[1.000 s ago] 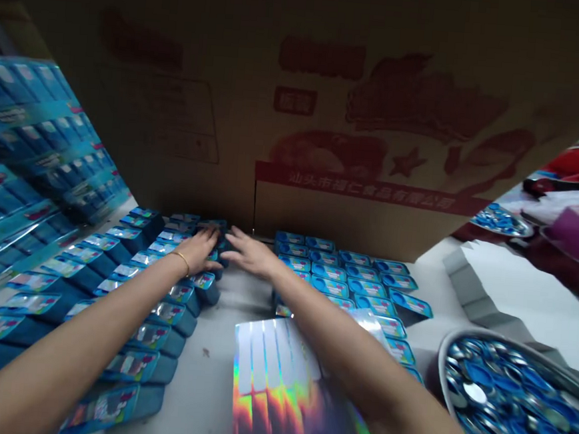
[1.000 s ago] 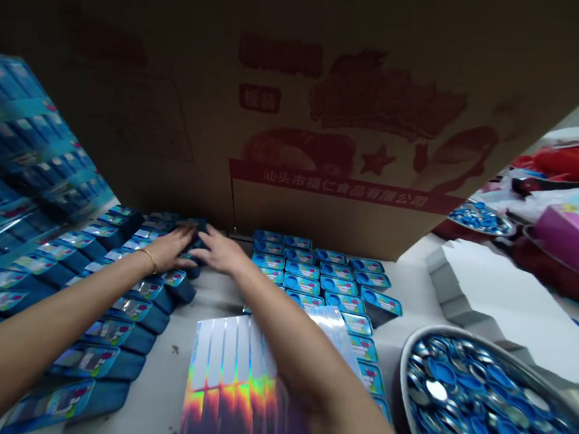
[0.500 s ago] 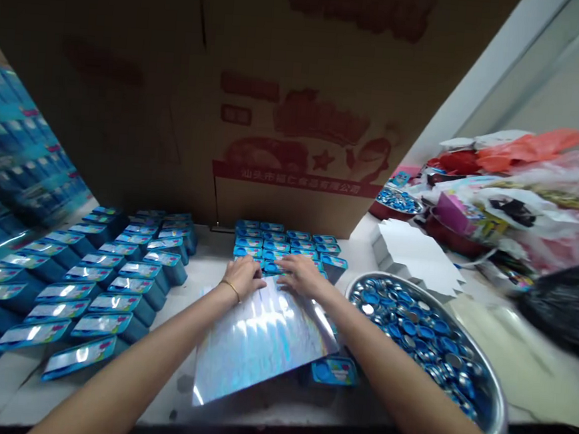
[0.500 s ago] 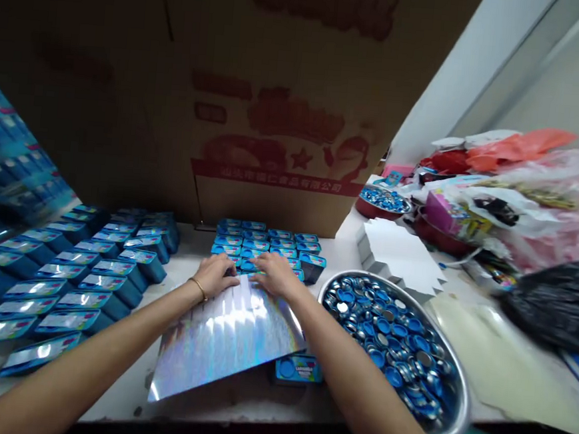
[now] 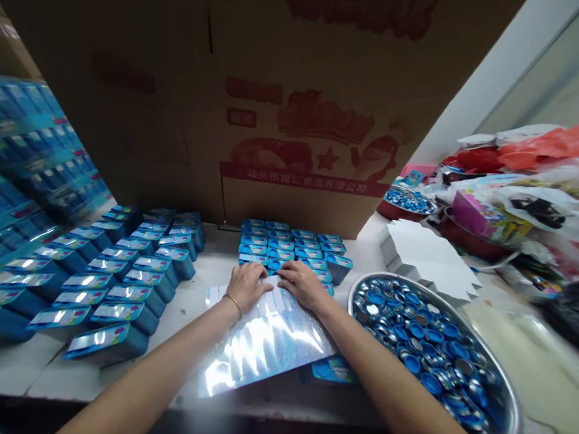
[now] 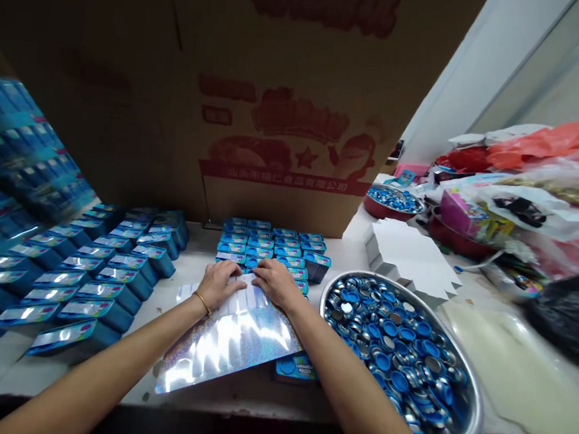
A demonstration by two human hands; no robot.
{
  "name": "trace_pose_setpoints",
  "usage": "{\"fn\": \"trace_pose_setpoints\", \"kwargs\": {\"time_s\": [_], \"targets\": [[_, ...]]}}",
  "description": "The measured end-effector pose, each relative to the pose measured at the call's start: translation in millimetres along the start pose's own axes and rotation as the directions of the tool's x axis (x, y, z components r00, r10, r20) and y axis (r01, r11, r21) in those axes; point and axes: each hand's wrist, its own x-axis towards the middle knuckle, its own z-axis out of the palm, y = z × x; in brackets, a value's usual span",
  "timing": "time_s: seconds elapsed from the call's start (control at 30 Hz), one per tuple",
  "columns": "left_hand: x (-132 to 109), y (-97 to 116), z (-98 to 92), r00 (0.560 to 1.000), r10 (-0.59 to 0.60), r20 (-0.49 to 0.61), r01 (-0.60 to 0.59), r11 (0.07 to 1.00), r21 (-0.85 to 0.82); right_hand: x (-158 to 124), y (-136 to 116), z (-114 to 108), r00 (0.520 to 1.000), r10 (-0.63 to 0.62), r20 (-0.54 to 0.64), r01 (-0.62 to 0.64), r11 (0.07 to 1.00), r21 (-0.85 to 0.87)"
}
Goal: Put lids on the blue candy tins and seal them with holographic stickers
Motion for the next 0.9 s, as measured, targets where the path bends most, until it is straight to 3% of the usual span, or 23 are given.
{"fn": "trace_pose_setpoints", "kwargs": {"time_s": [0.27,0.47,0.63,0.77,0.9], "targets": [[2,2,-0.6,0.999,-0.050,-0.017,0.050,0.998,-0.037,-16,-10,-13,0.987,-0.122,0.101,0.141,0.966,-0.216],[2,0,1.7,0.997,-0.068,-0.026,0.066,0.997,-0.049,-5,-11,-16,0.996,0.005,0.084,0.011,0.982,-0.189],[2,0,1.9,0.998,-0.062,-0.030,0.060,0.997,-0.048,-8,-16,-10,0.988,-0.021,0.152,0.060,0.965,-0.257],[2,1,0.4,0.997,-0.081,-0.019,0.080,0.996,-0.050,-13,-21,-18,0.988,-0.018,0.156,0.048,0.980,-0.194],[2,1,2.2,0.997,-0.078,-0.012,0.077,0.995,-0.056,0,-31,-55,0.994,0.102,0.041,-0.104,0.994,0.044]]}}
